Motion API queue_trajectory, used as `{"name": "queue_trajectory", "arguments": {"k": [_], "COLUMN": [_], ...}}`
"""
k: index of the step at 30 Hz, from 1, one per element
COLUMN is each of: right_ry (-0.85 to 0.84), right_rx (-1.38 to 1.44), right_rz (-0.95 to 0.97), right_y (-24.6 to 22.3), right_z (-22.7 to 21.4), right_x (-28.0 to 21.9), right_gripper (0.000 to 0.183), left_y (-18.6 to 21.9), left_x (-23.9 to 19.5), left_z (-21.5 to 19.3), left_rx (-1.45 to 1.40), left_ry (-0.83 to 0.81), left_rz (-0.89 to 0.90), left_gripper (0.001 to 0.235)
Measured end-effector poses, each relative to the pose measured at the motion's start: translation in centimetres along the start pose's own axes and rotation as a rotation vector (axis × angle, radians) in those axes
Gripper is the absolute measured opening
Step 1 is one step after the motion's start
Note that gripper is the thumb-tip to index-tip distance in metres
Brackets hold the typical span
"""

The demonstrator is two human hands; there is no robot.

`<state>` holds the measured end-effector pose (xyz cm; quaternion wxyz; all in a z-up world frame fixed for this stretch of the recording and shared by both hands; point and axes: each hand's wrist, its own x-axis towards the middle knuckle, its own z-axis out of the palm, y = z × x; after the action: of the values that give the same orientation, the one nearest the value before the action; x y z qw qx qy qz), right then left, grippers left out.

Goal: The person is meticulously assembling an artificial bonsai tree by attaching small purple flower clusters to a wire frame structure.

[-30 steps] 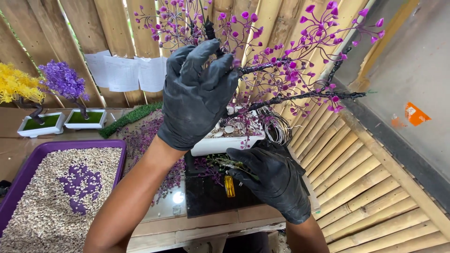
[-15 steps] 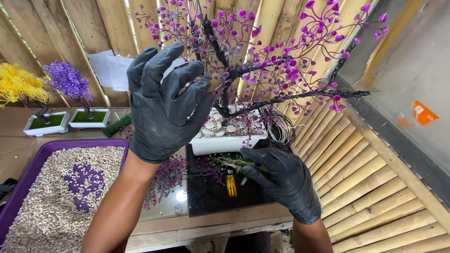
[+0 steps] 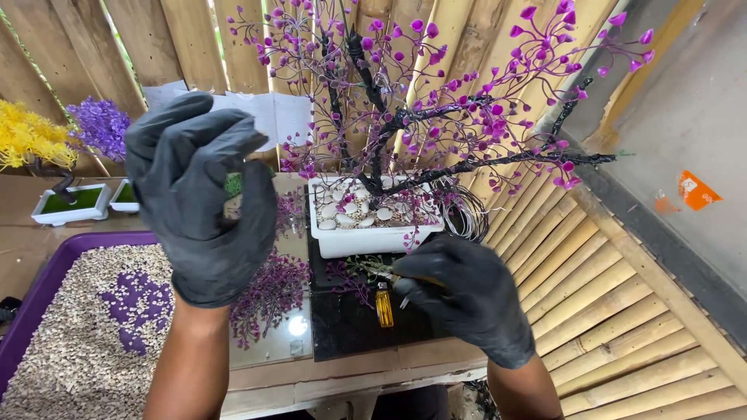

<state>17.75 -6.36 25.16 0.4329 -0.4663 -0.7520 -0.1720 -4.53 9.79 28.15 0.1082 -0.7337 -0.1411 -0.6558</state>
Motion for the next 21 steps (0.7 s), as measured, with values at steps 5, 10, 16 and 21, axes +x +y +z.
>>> {"name": "queue_trajectory", "arguments": {"k": [5,10,16,21], "right_ry": [-0.415,-0.513,-0.59,-0.563], "right_rx": [-0.011,0.135,0.125,0.029], "right_rz": [-0.104,-0.138,-0.186,-0.221], "right_y": [4.0,4.8,4.6,5.5], "right_z": [9.2,18.2,22.8,24.3], "right_x": [-4.4,-7.0,-6.9,-6.9], "right_gripper": [0.024,0.054,0.024,0.027], "left_y": [1.2,1.6,2.7,-0.4], "left_x": [-2.8,-13.3,-21.0,-32.4], "left_z": [-2.9,-2.4,-2.1,-0.9], "left_rx": [-0.03,-0.152,0.043,0.245], "left_ry": [-0.016,-0.212,-0.691,-0.913], "left_rz": [-0.173,-0.311,-0.873,-0.866], "left_gripper": [0.012,0.022,0.046,0.064]}}
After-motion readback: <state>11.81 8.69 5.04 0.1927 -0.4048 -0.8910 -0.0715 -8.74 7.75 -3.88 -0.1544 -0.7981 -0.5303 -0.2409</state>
